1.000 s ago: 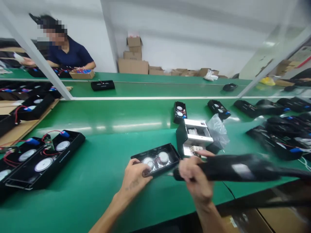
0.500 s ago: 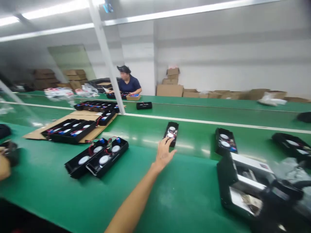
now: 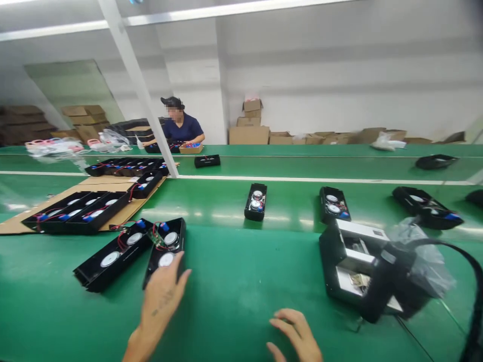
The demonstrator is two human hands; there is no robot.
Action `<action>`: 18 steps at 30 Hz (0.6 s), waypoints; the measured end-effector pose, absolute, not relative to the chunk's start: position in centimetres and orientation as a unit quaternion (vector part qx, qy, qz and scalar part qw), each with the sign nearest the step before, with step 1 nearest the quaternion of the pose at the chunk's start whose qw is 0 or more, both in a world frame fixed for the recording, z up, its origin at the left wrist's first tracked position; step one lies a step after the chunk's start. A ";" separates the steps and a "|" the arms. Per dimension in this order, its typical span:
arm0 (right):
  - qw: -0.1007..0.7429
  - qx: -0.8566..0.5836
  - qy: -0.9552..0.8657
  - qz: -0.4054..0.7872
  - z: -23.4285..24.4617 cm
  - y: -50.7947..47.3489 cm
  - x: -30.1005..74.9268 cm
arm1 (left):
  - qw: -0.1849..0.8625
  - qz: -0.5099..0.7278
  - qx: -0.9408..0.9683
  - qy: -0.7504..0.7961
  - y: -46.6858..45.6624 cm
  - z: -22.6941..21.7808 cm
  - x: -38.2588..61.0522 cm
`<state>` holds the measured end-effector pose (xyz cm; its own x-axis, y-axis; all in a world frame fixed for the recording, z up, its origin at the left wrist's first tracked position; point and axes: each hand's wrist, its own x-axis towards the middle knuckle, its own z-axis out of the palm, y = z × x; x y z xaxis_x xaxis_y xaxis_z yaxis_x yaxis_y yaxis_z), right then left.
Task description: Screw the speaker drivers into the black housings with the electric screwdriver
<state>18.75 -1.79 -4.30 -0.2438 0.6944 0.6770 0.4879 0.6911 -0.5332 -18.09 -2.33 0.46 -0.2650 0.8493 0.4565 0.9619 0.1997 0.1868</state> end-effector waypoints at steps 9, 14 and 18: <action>0.379 -0.368 -0.849 -0.017 -1.7 -2.1 17.6 | -0.165 -0.397 -0.786 -0.444 -2.4 6.5 0.2; 0.261 -0.395 -0.880 0.037 1.6 0.0 25.1 | -0.146 -0.461 -0.733 -0.479 -3.5 6.4 -3.8; 0.251 -0.434 -0.863 0.056 3.7 0.5 27.1 | -0.143 -0.439 -0.713 -0.527 -4.1 4.4 -6.3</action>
